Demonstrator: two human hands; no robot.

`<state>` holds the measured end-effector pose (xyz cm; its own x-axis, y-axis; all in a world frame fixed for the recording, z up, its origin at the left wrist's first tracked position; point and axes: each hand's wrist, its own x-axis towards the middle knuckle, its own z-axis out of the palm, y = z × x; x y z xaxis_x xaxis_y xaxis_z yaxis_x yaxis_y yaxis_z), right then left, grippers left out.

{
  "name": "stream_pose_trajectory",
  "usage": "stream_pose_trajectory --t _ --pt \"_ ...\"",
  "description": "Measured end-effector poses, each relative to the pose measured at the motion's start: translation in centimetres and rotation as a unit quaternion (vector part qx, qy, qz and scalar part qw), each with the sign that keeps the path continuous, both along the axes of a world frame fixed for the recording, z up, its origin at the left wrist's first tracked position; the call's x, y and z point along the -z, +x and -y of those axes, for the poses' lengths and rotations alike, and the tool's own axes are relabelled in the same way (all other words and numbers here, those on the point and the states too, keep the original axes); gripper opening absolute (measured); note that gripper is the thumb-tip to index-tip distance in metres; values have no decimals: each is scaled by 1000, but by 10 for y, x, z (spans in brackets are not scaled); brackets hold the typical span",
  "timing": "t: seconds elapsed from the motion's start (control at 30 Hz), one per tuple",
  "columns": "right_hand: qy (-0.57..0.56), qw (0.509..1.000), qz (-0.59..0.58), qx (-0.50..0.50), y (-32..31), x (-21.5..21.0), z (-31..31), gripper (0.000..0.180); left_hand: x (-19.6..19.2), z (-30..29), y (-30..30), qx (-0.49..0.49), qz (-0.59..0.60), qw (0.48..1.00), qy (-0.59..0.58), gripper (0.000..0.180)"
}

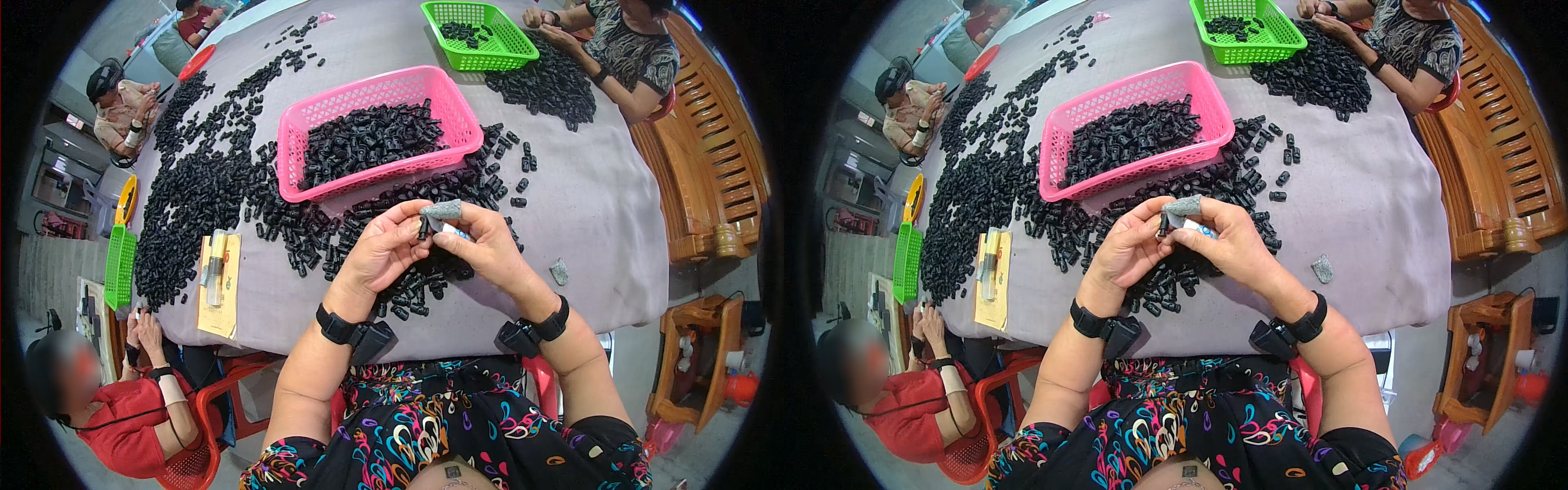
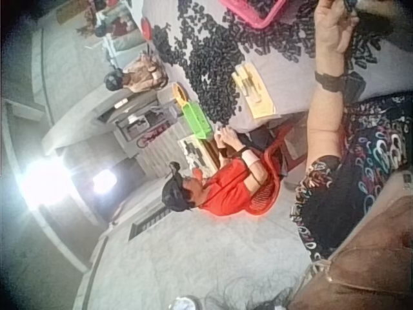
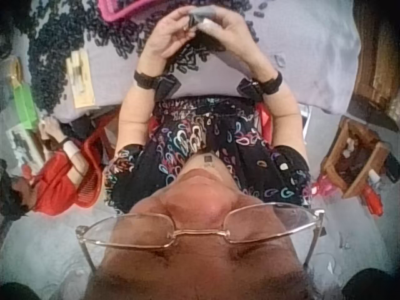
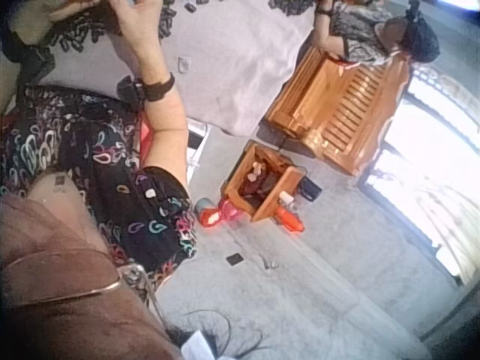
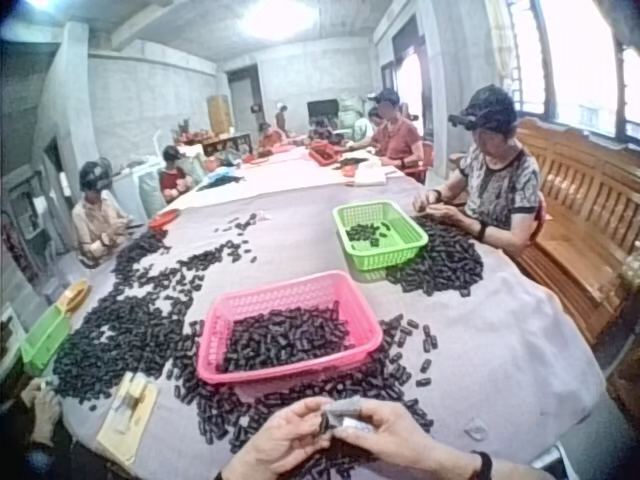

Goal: Sorting and inspecting small black shoe components at a production table.

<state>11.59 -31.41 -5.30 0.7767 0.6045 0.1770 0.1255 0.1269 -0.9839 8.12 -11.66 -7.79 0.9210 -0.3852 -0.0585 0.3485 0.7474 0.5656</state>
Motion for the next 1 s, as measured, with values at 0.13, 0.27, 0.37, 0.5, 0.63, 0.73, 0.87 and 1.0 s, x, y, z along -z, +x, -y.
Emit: stream_pose_trajectory --t 0.13,0.27,0.37,0.5,0.63,0.73,0.87,1.0 --pt "47 997 -43 32 0 4 -3 30 -4 -1 1 -38 9 998 39 40" --pt "26 997 -58 39 1 6 -2 29 -5 -3 -1 -88 3 993 82 35" --pt "20 997 -69 36 1 4 -1 30 -9 -1 -1 -114 1 990 80 30" --pt "-4 998 -60 35 0 4 -1 30 -4 -4 0 -111 15 992 60 25" --pt "8 997 -67 30 0 4 -2 30 -6 -1 -1 -117 17 991 59 23" --pt "4 998 -58 28 1 5 -2 30 -5 -3 -1 -125 12 990 66 24" --pt "8 998 -64 23 1 5 -2 30 -3 -5 -1 -106 4 991 81 29" --pt "7 997 -65 31 0 -1 -1 30 -9 -3 -1 -95 -3 993 64 32"
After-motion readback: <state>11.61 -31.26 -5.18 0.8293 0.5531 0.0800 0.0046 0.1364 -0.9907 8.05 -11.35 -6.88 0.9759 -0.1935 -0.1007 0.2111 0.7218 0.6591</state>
